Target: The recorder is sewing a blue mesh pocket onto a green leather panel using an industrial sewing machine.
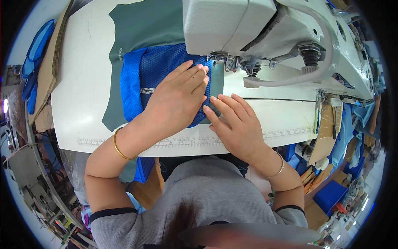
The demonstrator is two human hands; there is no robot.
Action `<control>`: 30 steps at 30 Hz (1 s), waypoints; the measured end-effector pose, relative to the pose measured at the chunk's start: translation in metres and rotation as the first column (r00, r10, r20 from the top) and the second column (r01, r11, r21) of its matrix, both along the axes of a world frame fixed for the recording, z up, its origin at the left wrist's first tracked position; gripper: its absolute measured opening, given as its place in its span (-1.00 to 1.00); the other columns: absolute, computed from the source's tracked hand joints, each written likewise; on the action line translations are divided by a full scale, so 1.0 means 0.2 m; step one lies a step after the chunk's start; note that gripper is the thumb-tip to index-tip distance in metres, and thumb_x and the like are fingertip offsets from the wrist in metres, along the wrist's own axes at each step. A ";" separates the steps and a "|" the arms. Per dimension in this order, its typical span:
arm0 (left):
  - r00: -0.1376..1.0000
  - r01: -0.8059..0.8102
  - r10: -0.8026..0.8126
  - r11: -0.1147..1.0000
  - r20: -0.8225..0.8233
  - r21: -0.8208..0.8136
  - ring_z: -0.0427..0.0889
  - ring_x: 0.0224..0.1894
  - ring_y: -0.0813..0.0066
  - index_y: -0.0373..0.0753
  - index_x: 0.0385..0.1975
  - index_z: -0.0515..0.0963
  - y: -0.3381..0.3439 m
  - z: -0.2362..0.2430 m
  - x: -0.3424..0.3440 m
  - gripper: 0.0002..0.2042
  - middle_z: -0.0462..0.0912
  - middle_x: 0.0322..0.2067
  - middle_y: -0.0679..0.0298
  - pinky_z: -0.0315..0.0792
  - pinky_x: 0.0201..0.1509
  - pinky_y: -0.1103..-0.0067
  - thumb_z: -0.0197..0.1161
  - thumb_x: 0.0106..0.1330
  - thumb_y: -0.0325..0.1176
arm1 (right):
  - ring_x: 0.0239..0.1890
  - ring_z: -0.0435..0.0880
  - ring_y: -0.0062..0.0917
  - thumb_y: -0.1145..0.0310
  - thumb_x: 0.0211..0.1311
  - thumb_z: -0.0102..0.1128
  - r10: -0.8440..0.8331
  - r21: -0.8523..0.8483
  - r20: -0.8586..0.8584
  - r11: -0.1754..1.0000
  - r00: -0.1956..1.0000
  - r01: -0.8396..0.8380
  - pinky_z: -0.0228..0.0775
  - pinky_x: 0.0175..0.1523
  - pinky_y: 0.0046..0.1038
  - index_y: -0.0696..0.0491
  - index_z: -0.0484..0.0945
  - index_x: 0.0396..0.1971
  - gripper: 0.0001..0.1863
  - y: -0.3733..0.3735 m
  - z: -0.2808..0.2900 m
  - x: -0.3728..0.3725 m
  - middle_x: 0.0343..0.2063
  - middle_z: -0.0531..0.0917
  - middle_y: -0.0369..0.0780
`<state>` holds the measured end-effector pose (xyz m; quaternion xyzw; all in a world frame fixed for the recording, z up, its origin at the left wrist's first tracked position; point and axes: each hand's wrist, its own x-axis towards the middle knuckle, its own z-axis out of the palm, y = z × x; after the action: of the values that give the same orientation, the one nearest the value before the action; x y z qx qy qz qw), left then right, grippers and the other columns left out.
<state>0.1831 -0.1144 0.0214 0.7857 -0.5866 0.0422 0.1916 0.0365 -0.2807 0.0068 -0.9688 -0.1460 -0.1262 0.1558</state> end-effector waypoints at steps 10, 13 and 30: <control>0.999 -0.028 0.026 0.998 -0.023 -0.053 0.58 0.17 0.08 -0.51 -0.10 0.62 -0.03 -0.02 0.06 -0.65 0.62 0.00 -0.05 0.37 0.39 0.26 0.33 0.14 -0.41 | 0.13 0.57 -0.29 0.41 0.14 0.32 0.028 0.002 0.045 1.000 0.999 -0.028 0.39 0.31 -0.18 0.07 0.63 0.04 -0.58 -0.06 -0.01 0.08 0.05 0.62 -0.14; 0.999 -0.036 0.035 0.996 -0.007 -0.086 0.60 0.11 0.10 -0.50 -0.12 0.62 -0.05 -0.02 0.08 -0.64 0.62 -0.04 -0.02 0.42 0.32 0.30 0.36 0.11 -0.40 | 0.08 0.58 -0.30 0.41 0.13 0.33 0.019 0.014 0.044 1.000 0.999 -0.019 0.40 0.28 -0.20 0.06 0.64 0.03 -0.59 -0.07 -0.01 0.11 0.04 0.62 -0.16; 0.990 0.069 -0.046 0.981 0.130 -0.182 0.60 -0.03 0.12 -0.42 -0.31 0.63 0.01 -0.06 0.00 -0.74 0.61 -0.27 0.10 0.47 0.29 0.10 0.33 -0.03 -0.46 | 0.08 0.56 -0.35 0.32 0.09 0.42 -0.041 0.070 0.084 0.997 0.996 0.035 0.40 0.30 -0.22 0.01 0.67 0.03 -0.56 -0.12 -0.04 0.21 -0.13 0.64 -0.28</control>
<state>0.1823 -0.1120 0.0097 0.7428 -0.6135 0.1406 0.2283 0.0780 -0.3046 -0.0017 -0.9592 -0.1296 -0.1754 0.1799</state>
